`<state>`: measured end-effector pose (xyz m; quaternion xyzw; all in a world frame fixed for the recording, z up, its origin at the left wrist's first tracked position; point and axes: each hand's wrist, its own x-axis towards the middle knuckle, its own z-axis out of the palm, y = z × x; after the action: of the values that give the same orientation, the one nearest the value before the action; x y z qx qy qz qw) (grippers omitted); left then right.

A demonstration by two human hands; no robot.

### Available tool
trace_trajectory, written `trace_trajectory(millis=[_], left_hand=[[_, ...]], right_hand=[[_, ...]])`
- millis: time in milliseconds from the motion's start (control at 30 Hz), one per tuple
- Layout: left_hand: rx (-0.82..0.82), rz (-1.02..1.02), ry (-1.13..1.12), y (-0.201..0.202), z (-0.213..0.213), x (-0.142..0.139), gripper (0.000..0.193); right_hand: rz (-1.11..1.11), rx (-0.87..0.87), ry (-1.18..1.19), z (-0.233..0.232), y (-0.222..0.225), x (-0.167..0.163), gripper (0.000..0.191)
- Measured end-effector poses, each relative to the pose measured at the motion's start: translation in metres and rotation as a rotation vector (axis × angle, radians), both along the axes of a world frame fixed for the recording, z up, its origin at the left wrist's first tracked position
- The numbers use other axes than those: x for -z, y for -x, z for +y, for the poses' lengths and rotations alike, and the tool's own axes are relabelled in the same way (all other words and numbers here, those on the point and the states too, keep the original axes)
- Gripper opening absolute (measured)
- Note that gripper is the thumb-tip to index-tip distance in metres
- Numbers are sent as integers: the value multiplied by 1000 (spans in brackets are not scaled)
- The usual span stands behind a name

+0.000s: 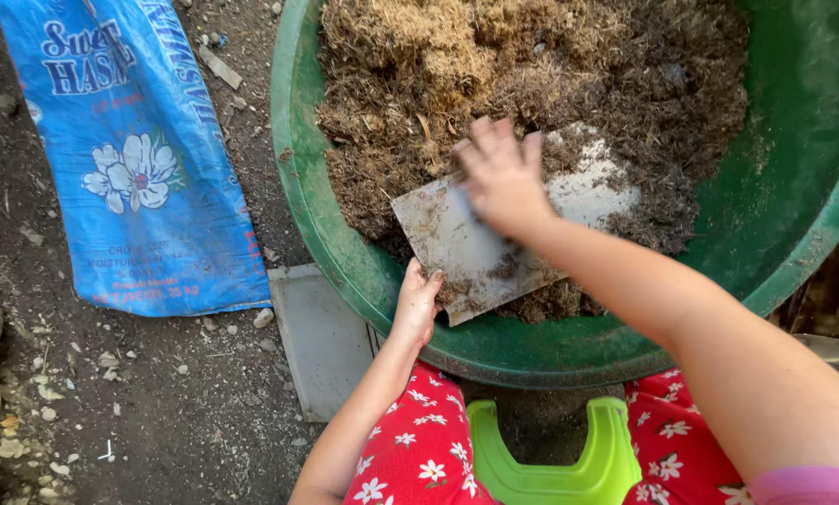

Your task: The person sits on a low stool and repeatedly scrapes fibrous material from a green basin onto rectangular trays using a flat board. They press the material onto the tray surface and stack the filled trays to the side.

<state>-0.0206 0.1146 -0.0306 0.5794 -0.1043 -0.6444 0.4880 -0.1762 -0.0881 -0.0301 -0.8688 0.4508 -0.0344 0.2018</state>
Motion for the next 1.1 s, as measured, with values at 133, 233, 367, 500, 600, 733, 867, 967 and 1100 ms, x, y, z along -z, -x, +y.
trace_trajectory(millis=[133, 233, 367, 500, 600, 733, 867, 967, 1100], left_hand=[[52, -52, -89, -2, -1, -4, 50], [71, -20, 22, 0, -4, -10, 50], [59, 12, -67, 1, -8, -17, 52], [10, 34, -236, -2, -9, -17, 52], [-5, 49, -157, -5, -6, -13, 48], [1, -46, -153, -5, -3, -10, 42], [-38, -52, -49, -4, -7, -15, 39], [-135, -111, 114, -12, -10, -24, 31], [-241, -244, 217, -36, 1, -41, 21]], right_hand=[[227, 303, -205, -48, 94, 12, 63], [291, 456, -136, -55, 129, 10, 63], [134, 781, -311, -24, 90, 9, 72], [26, 439, -312, 38, 39, 2, 70], [-15, -17, -180, 81, 18, -8, 74], [366, -252, -33, 60, 57, -4, 74], [196, 325, -69, -24, 145, 23, 69], [293, 176, 124, -63, 198, 40, 75], [270, 177, 41, -81, 226, 45, 104]])
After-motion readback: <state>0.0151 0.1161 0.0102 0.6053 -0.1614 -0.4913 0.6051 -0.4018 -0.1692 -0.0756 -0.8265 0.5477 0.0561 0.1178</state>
